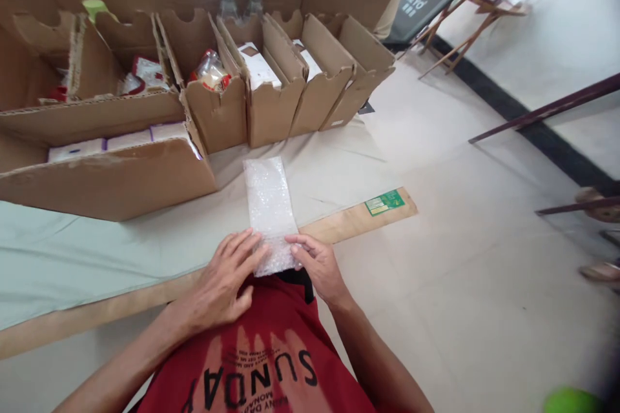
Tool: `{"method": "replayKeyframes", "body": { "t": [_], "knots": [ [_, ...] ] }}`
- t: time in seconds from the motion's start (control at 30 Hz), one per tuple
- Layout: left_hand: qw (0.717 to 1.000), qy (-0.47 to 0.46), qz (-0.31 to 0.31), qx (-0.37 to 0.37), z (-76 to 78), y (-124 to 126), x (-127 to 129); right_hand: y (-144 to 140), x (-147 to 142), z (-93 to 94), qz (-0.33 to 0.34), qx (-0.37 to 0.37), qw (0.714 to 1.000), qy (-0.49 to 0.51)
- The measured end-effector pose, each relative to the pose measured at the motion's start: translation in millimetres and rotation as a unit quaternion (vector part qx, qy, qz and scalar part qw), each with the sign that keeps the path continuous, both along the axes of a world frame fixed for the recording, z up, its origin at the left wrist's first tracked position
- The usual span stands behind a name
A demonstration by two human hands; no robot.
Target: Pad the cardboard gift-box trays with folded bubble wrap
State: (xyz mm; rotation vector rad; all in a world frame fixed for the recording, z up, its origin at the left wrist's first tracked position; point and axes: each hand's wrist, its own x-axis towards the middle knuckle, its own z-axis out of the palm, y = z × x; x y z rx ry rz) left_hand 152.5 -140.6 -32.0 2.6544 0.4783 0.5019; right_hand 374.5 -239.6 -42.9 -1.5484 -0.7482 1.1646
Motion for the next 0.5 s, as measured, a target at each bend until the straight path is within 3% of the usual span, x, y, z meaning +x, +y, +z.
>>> {"method": "replayKeyframes", "body": {
  "t": [0.13,0.27,0.37,0.43,0.5],
  "knots": [
    [0.993,-0.080,0.075,-0.048,-12.5,-9.6,8.7,1.9,-4.4,-2.4,-0.026,0.004,0.993,0.114],
    [0.952,-0.059,0.218,-0.205,-11.2,14.0,25.8,0.2,-1.9,-1.8,-0.013,0.041,0.992,0.120],
    [0.922,0.007,0.266,-0.280,-6.4,30.6,35.2,-0.2,3.0,2.9,-0.050,0.128,0.987,-0.089],
    [0.916,0.031,0.272,-0.292,-5.2,37.1,41.3,4.0,6.6,6.1,-0.012,0.196,0.937,-0.288],
    [0.918,0.050,0.276,-0.279,-6.2,39.5,45.7,12.1,10.1,7.3,0.077,0.221,0.863,-0.448]
  ]
}}
